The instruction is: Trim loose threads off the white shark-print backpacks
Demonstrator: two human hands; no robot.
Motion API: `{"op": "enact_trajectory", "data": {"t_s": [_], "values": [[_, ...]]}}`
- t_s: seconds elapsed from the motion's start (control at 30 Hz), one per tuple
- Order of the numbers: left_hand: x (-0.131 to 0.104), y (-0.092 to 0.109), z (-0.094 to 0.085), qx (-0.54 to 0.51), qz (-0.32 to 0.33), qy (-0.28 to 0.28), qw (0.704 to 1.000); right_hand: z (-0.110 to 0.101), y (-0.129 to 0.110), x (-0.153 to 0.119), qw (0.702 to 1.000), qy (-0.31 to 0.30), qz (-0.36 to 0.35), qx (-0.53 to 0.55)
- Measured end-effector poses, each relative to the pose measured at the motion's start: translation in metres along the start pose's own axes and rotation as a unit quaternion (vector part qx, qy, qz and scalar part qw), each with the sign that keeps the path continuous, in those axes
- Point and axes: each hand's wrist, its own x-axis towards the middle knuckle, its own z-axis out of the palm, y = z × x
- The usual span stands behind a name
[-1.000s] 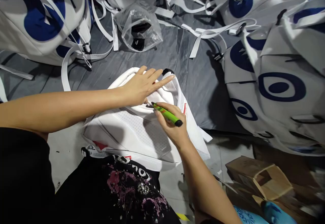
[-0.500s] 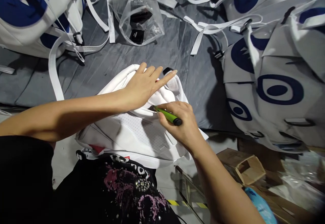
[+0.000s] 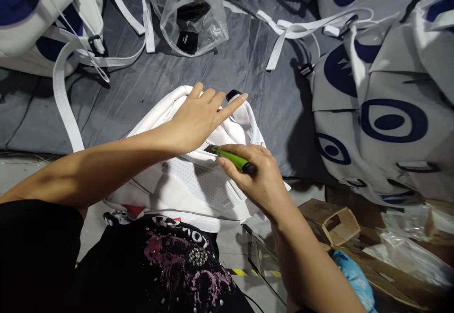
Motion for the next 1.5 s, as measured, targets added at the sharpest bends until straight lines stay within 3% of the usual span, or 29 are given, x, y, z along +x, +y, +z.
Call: {"op": "enact_trajectory", "data": {"t_s": [0.43,0.83,1.1,1.5], "values": [[-0.002,-0.003,-0.005,-0.024,0.003,-0.011,1.0,0.005,-0.011,0.017,0.993,-0.053,-0.096,-0.039],[-0.002,-0.007,-0.002,-0.044,0.016,0.009,0.999,-0.005,-0.02,0.023,0.99,-0.116,-0.052,-0.06],[-0.003,-0.006,-0.005,-0.045,0.008,-0.003,0.999,-0.003,-0.019,0.022,0.993,-0.109,-0.039,-0.019],[0.0,-0.007,-0.003,-0.023,0.004,-0.01,1.0,0.004,-0.032,0.025,0.985,-0.104,0.017,-0.134]]}}
